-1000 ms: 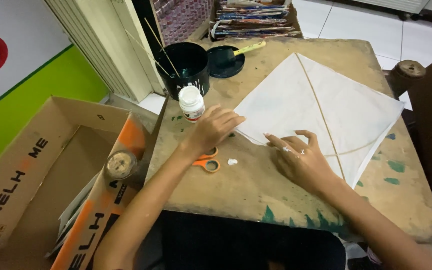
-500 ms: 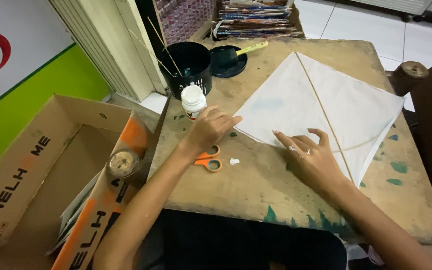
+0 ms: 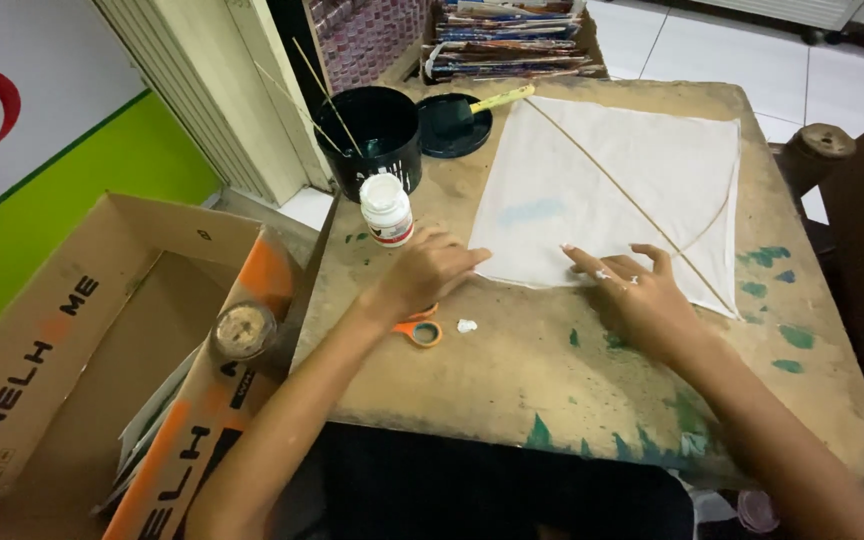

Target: Assembling a kite by applying glue to the paper edges and folding them over the bamboo frame.

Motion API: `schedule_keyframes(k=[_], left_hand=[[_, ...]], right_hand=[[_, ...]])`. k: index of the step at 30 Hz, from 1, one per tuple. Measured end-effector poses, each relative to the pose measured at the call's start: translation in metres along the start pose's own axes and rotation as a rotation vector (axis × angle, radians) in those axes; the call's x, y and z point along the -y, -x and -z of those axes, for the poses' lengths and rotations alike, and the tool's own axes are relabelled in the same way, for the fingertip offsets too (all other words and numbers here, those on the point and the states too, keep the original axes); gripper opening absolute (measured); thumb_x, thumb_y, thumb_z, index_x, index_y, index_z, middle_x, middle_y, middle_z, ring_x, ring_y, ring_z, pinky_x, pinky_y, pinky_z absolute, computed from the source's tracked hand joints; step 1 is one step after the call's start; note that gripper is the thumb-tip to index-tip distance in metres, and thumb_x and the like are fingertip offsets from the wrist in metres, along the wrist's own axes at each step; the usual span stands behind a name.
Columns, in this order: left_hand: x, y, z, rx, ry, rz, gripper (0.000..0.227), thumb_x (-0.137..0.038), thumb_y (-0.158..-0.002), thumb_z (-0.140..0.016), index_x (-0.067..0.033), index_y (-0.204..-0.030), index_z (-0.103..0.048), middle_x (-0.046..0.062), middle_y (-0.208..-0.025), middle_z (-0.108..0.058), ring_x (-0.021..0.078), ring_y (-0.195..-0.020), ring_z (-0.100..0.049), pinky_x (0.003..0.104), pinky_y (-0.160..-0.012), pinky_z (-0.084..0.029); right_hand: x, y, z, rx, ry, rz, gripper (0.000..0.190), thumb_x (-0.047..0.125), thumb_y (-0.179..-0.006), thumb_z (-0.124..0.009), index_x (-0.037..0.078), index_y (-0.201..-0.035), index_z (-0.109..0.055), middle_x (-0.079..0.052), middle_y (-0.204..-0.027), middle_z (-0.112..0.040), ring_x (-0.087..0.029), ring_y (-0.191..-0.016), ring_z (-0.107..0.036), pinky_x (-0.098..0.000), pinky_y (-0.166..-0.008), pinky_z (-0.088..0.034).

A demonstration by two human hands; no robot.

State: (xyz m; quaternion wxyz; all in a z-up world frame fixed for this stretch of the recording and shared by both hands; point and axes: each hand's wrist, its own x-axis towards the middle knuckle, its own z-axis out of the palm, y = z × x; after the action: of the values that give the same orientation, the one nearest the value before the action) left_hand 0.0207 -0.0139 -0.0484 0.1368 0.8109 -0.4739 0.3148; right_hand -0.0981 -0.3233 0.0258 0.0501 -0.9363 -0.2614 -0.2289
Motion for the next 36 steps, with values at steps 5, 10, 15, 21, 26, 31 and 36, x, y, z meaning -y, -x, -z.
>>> schedule_keyframes(k=[5,10,15,21,26,31,36], left_hand=[[-0.008,-0.02,0.017,0.228,0.146,0.13,0.035,-0.025,-0.089,-0.075,-0.0257,-0.122,-0.066,-0.006,-0.089,-0.073,0.016,-0.094,-0.069,0.042,-0.098,-0.05],[-0.01,-0.03,0.033,0.331,0.298,0.174,0.034,-0.024,-0.087,-0.076,-0.0237,-0.119,-0.066,-0.004,-0.091,-0.071,0.0202,-0.098,-0.068,0.046,-0.097,-0.05],[-0.01,-0.026,0.018,0.307,0.25,0.128,0.041,-0.038,-0.083,-0.078,-0.0286,-0.121,-0.065,-0.008,-0.093,-0.069,0.0161,-0.098,-0.066,0.046,-0.106,-0.044],[-0.007,-0.025,0.012,0.236,0.317,0.143,0.034,-0.035,-0.088,-0.076,-0.0255,-0.119,-0.067,-0.007,-0.089,-0.067,0.0173,-0.097,-0.066,0.049,-0.106,-0.043],[-0.013,-0.024,0.019,0.257,0.346,0.183,0.032,-0.033,-0.091,-0.073,-0.0273,-0.122,-0.066,-0.008,-0.091,-0.067,0.0156,-0.1,-0.064,0.048,-0.109,-0.041],[-0.012,-0.025,0.025,0.297,0.437,0.256,0.031,-0.035,-0.095,-0.069,-0.0274,-0.125,-0.065,-0.007,-0.095,-0.067,0.0166,-0.104,-0.063,0.047,-0.108,-0.041],[-0.012,-0.026,0.031,0.275,0.55,0.324,0.041,-0.02,-0.094,-0.07,-0.0247,-0.134,-0.063,-0.001,-0.107,-0.065,0.0255,-0.11,-0.058,0.05,-0.106,-0.04]], right_hand=[[-0.024,0.007,-0.008,0.07,-0.119,-0.049,0.063,0.009,-0.086,-0.065,0.016,-0.147,-0.052,-0.004,-0.11,-0.076,-0.025,-0.111,-0.069,-0.0606,-0.104,-0.043],[-0.022,-0.001,-0.013,0.068,-0.193,-0.044,0.07,0.022,-0.083,-0.072,0.016,-0.149,-0.051,-0.003,-0.115,-0.073,-0.025,-0.115,-0.065,-0.0596,-0.105,-0.041],[-0.019,-0.012,-0.018,0.058,-0.256,0.043,0.06,0.023,-0.087,-0.073,0.015,-0.143,-0.056,-0.001,-0.105,-0.075,-0.023,-0.106,-0.067,-0.0513,-0.098,-0.047],[-0.025,-0.014,-0.029,0.013,-0.317,0.031,0.063,0.023,-0.085,-0.078,0.011,-0.143,-0.055,-0.003,-0.101,-0.074,-0.026,-0.102,-0.067,-0.0504,-0.093,-0.05],[-0.018,-0.013,-0.027,0.003,-0.37,-0.015,0.066,0.023,-0.084,-0.079,0.011,-0.144,-0.055,-0.001,-0.102,-0.073,-0.023,-0.102,-0.068,-0.0485,-0.096,-0.049],[-0.017,-0.016,-0.024,0.04,-0.403,-0.083,0.065,0.022,-0.084,-0.079,0.012,-0.144,-0.054,0.0,-0.101,-0.073,-0.022,-0.104,-0.069,-0.0483,-0.1,-0.047],[-0.021,-0.016,-0.024,0.073,-0.385,-0.14,0.069,0.023,-0.084,-0.079,0.011,-0.146,-0.052,-0.004,-0.102,-0.072,-0.025,-0.105,-0.069,-0.0514,-0.1,-0.048]])
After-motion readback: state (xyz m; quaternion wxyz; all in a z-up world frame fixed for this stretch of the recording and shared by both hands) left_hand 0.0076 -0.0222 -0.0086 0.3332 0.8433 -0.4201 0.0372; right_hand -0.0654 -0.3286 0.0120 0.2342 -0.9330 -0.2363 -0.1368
